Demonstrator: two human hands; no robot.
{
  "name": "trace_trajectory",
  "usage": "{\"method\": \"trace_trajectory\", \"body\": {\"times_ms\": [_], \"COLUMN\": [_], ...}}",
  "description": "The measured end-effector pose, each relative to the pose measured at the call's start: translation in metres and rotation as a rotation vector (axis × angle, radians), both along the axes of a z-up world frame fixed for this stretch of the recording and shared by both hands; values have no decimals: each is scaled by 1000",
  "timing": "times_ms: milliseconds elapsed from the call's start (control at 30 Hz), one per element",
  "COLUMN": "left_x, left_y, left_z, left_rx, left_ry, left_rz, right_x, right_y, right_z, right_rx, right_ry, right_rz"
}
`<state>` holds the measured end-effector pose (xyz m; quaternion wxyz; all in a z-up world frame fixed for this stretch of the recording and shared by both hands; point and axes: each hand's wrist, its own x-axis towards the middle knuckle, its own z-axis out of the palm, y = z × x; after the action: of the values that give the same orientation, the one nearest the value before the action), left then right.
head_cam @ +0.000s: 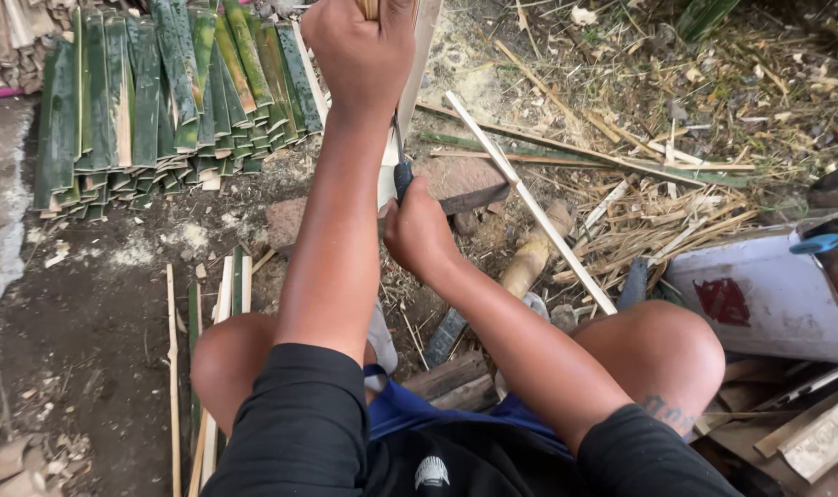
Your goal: The person sits on the ground and uses a knife to split and sharpen bamboo sticks. They repeatedly hold a stick against a wooden block and shave the end to a point, then place the finished sticks into a pile.
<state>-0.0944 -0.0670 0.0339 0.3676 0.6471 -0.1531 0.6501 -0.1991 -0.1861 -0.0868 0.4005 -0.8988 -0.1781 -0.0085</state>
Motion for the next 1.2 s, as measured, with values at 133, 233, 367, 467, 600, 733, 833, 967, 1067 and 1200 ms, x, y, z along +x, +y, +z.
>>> {"method": "trace_trajectory", "body": {"times_ms": [133,233,367,467,600,733,833,967,1067,1200], "left_x": [-1,-1,2,-1,-1,30,50,80,93,117], "left_y": [14,15,4,15,51,63,51,47,54,83], "left_z": [11,13,10,-16,-53,-30,5,7,-45,-79], "left_rx": [21,17,60,145,270,637,706,425,506,552], "left_ry": [1,-1,15,60,363,637,1108,771,599,917], "left_rz": [-136,-133,-64,-237,23,196,220,150,335,262], "right_x": [14,23,34,46,56,66,54,59,88,143], "right_y": [-16,-27,-41,-64,-93,-96,-104,-113,-83,-83], "right_z": [8,12,29,40,16,22,90,153,84,-12], "right_rx": [-60,-74,-72,-130,-192,-251,-376,-376,-444,-361], "right_ry": [112,42,184,335,171,59,55,53,-55,86], "right_rz": [104,201,140,151,226,197,173,199,192,171]}}
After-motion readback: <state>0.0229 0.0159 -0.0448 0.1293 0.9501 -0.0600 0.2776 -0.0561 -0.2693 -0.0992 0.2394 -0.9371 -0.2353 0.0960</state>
